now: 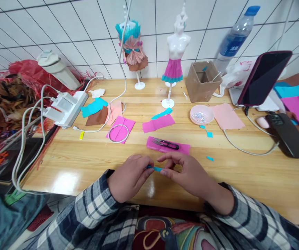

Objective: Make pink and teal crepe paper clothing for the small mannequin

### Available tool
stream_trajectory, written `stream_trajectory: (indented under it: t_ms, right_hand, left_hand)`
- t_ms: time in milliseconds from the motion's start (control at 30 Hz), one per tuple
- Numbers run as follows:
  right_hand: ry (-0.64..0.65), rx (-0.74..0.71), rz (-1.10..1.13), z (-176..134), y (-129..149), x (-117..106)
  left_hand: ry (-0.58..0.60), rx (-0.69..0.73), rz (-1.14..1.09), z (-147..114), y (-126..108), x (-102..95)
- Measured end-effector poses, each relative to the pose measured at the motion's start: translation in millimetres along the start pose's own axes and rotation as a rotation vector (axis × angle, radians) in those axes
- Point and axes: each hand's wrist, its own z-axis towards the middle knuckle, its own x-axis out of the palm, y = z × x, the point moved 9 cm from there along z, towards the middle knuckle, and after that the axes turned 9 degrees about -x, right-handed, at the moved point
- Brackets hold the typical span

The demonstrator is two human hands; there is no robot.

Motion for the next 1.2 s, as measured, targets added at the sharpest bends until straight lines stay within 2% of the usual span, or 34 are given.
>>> stream_trajectory:
  t_ms: [100,167,233,333,433,533,633,767,900,1033,1100,1200]
  right_hand:
    - [-0.059,-0.109,-0.116,0,11,-4]
    - [-0.060,-0.195,-0.102,1,19,-1]
    - [-0.012,-0.193,-0.053,5,19,6]
    - [0.029,-0.107,-0.044,8,9,11]
    - [0.028,-0.100,-0.093,8,8,9]
    - [0.024,-0.178,-0.207,5,16,6]
    - [-0.001,-0.252,-0.276,4,23,6]
    - [0.017,-0.166,-0.189,8,11,10]
    - [-0.021,-0.050,-0.187,21,0,4]
    - [-0.029,0.032,-0.168,43,-9,-5]
    - [-0.029,0.066,-0.177,55,-15,-8]
    - [-0.014,0.131,-0.204,69,-29,-7]
  left_hand:
    - [-0.024,-0.017,-0.023,1,0,0.0]
    - [-0.037,-0.022,-0.055,0,-1,0.0]
    - [-0.055,-0.043,-0.070,0,1,-0.7]
    - [-0.072,-0.115,-0.097,-1,8,-2.8]
    - [-0.030,-0.189,-0.163,-2,15,-1.0]
    - [0.056,-0.251,-0.262,-3,20,5.9]
    - [0.065,-0.271,-0.323,-2,20,7.2]
    - [0.064,-0.270,-0.299,4,20,7.7]
    - [0.061,-0.257,-0.238,14,24,4.6]
    - [-0.049,-0.242,-0.206,26,45,-15.5]
    - [-0.177,-0.226,-0.197,33,62,-32.1]
    - [-0.398,-0.161,-0.060,43,79,-50.9]
